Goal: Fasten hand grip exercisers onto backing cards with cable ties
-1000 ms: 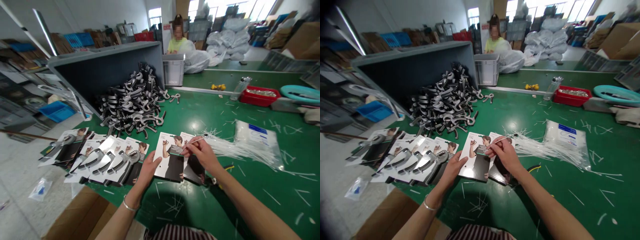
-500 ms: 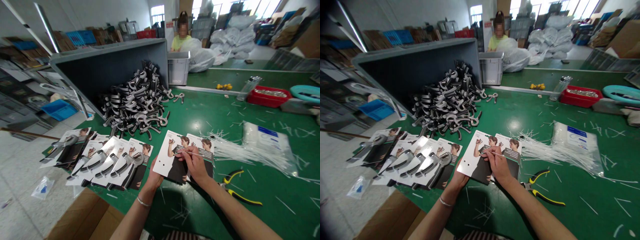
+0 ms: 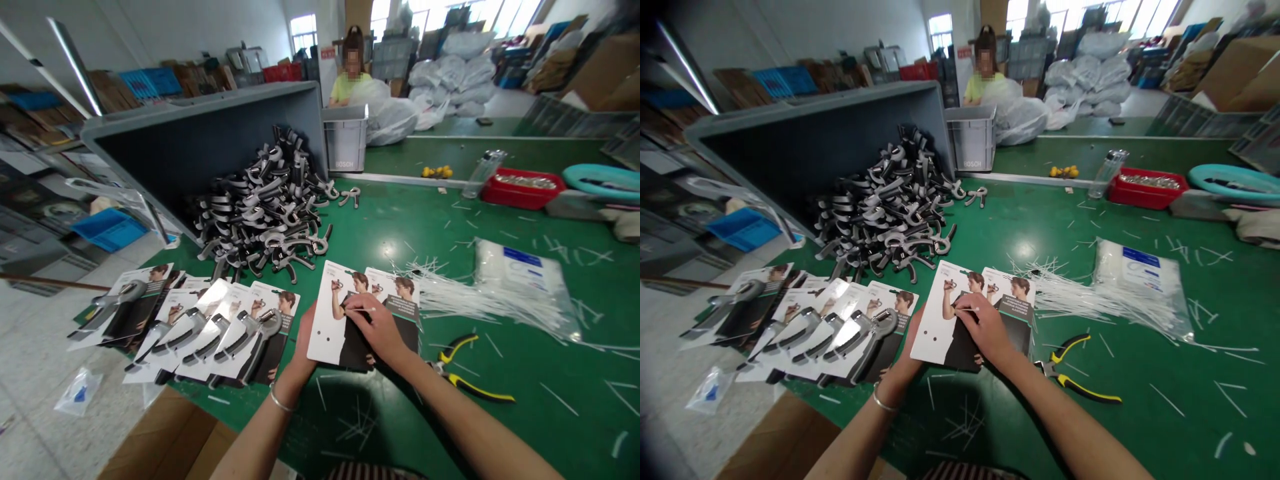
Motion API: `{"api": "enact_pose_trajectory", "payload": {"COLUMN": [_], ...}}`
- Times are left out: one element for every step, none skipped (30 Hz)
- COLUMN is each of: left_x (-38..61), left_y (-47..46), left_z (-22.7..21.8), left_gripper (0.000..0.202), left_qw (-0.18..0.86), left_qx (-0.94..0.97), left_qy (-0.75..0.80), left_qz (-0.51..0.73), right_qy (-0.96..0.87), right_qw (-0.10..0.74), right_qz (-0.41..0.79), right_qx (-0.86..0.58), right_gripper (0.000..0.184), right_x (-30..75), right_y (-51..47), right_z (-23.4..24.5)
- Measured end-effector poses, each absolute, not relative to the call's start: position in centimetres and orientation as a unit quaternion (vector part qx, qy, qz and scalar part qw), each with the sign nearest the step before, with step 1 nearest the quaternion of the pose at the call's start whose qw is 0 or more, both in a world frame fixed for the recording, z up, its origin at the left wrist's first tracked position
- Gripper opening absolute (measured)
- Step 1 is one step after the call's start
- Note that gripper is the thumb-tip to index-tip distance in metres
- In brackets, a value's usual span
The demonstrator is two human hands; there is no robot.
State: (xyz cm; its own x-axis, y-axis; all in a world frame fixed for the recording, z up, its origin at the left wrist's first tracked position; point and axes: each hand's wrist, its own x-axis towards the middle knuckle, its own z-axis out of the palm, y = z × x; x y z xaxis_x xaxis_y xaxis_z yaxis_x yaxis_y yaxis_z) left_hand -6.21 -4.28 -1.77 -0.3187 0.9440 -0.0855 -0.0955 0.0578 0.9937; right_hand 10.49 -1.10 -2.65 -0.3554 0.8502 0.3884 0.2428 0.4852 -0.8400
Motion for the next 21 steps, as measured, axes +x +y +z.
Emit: {"api": "enact_pose_trajectory", "payload": {"left_x": [-6.5, -6.8, -7.0, -7.3, -7.5, -7.6, -7.7, -7.7, -7.7, -7.6, -7.5, -7.4, -7.3, -7.1, -7.0, -6.8, -6.7, -6.6, -6.5, -6.5, -6.5], "left_y": [-4.7, -5.1, -5.4, -5.7, -5.9, -6.1, -6.3, -6.5, -6.6, -6.8, -6.9, -7.0, -7.0, -7.1, -7.0, -7.0, -6.9, -6.8, -6.7, -6.7, -6.7], "left_z": [-1.5, -1.2, -0.9, -0.6, -0.2, 0.2, 0.5, 0.9, 1.1, 1.3, 1.3, 1.2, 1.0, 0.6, 0.2, -0.2, -0.7, -1.2, -1.6, -2.0, -2.3], "left_gripper": [0.01, 0.008, 0.007, 0.007, 0.007, 0.01, 0.014, 0.02, 0.024, 0.028, 0.03, 0.031, 0.03, 0.029, 0.029, 0.028, 0.027, 0.027, 0.027, 0.027, 0.026], "left_qw": [0.412, 0.372, 0.342, 0.334, 0.351, 0.38, 0.403, 0.41, 0.399, 0.373, 0.341, 0.309, 0.28, 0.255, 0.235, 0.221, 0.212, 0.212, 0.222, 0.238, 0.253], "left_qx": [0.418, 0.468, 0.514, 0.551, 0.578, 0.603, 0.625, 0.644, 0.663, 0.683, 0.702, 0.717, 0.725, 0.725, 0.72, 0.714, 0.71, 0.707, 0.705, 0.7, 0.69], "left_qy": [0.601, 0.628, 0.642, 0.639, 0.618, 0.587, 0.556, 0.536, 0.53, 0.531, 0.535, 0.539, 0.545, 0.554, 0.564, 0.572, 0.575, 0.57, 0.561, 0.552, 0.549], "left_qz": [0.542, 0.498, 0.454, 0.42, 0.4, 0.385, 0.372, 0.36, 0.347, 0.335, 0.324, 0.318, 0.316, 0.32, 0.328, 0.337, 0.348, 0.361, 0.373, 0.386, 0.397], "right_qy": [-0.736, -0.728, -0.725, -0.724, -0.725, -0.726, -0.727, -0.725, -0.722, -0.718, -0.716, -0.714, -0.713, -0.713, -0.713, -0.715, -0.718, -0.723, -0.728, -0.733, -0.738], "right_qw": [0.436, 0.434, 0.429, 0.422, 0.415, 0.409, 0.406, 0.407, 0.41, 0.415, 0.418, 0.421, 0.423, 0.424, 0.427, 0.429, 0.431, 0.432, 0.432, 0.432, 0.431], "right_qz": [0.359, 0.369, 0.379, 0.388, 0.397, 0.403, 0.407, 0.409, 0.41, 0.41, 0.41, 0.41, 0.41, 0.409, 0.407, 0.404, 0.401, 0.398, 0.396, 0.394, 0.394], "right_qx": [-0.374, -0.38, -0.383, -0.383, -0.38, -0.378, -0.376, -0.377, -0.378, -0.379, -0.38, -0.38, -0.38, -0.38, -0.38, -0.377, -0.372, -0.364, -0.356, -0.347, -0.338], "right_gripper": [0.012, 0.012, 0.012, 0.013, 0.013, 0.013, 0.014, 0.013, 0.013, 0.013, 0.012, 0.012, 0.011, 0.01, 0.01, 0.01, 0.011, 0.013, 0.015, 0.018, 0.021], "right_x": [10.7, 10.8, 11.0, 11.1, 11.2, 11.3, 11.3, 11.3, 11.2, 11.2, 11.2, 11.2, 11.2, 11.2, 11.2, 11.2, 11.3, 11.3, 11.4, 11.4, 11.5], "right_y": [-1.0, -0.9, -0.8, -0.8, -0.8, -0.8, -0.8, -0.8, -0.8, -0.7, -0.7, -0.7, -0.7, -0.7, -0.7, -0.7, -0.8, -0.9, -0.9, -1.0, -1.1], "right_z": [-2.5, -2.4, -2.3, -2.2, -2.2, -2.2, -2.2, -2.3, -2.4, -2.5, -2.6, -2.6, -2.7, -2.7, -2.6, -2.6, -2.6, -2.5, -2.5, -2.5, -2.5]}}
